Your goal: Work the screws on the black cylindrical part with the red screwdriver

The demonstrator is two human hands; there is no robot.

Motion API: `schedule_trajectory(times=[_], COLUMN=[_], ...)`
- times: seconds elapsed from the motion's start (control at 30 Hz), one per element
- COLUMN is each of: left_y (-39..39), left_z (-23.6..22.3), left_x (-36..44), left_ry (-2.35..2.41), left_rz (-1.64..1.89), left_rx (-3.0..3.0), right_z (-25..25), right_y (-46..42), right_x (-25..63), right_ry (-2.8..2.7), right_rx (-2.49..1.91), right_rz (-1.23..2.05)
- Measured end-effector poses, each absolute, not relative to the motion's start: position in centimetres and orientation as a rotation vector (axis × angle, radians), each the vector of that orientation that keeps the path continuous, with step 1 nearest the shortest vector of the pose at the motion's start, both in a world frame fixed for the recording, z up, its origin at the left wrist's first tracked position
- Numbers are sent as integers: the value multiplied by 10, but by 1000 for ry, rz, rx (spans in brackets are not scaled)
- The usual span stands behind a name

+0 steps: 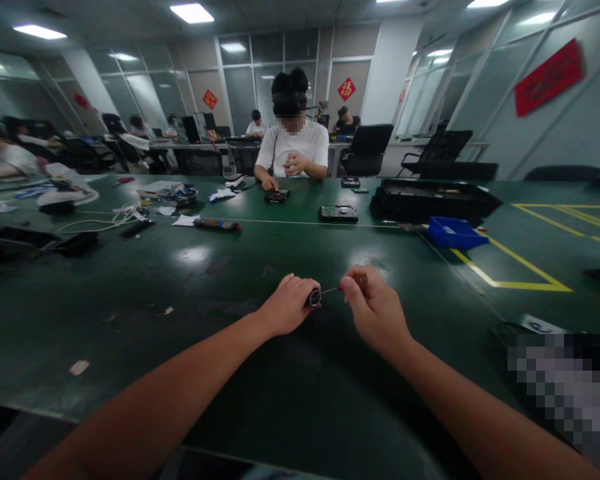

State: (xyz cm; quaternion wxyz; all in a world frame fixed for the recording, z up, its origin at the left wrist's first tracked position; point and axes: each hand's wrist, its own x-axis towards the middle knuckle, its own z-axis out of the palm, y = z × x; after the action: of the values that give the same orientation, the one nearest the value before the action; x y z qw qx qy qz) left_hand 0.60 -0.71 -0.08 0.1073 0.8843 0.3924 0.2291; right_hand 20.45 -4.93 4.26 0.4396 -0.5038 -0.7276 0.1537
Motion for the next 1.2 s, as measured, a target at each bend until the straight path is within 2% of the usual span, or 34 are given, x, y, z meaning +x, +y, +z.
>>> schedule_trajectory(times=[0.43,0.7,1.0,1.2], left_y=[-5,-3,0,-3], left_z=[0,-1,-2,2], left_x=[10,8,0,2], left_ry=[1240,1308,1360,1334], left_rz=[637,695,913,1030], left_rx=[2659,2491,2172,2109], right_z=[48,48,49,46], right_y=[-51,-51,-48,-37], right_x=[204,206,208,215], right_ry=[-1993,-1874,-1820,-2073], right_rx=[-1234,-1229,-1188,-1409], right_rz=[176,148,-6,121])
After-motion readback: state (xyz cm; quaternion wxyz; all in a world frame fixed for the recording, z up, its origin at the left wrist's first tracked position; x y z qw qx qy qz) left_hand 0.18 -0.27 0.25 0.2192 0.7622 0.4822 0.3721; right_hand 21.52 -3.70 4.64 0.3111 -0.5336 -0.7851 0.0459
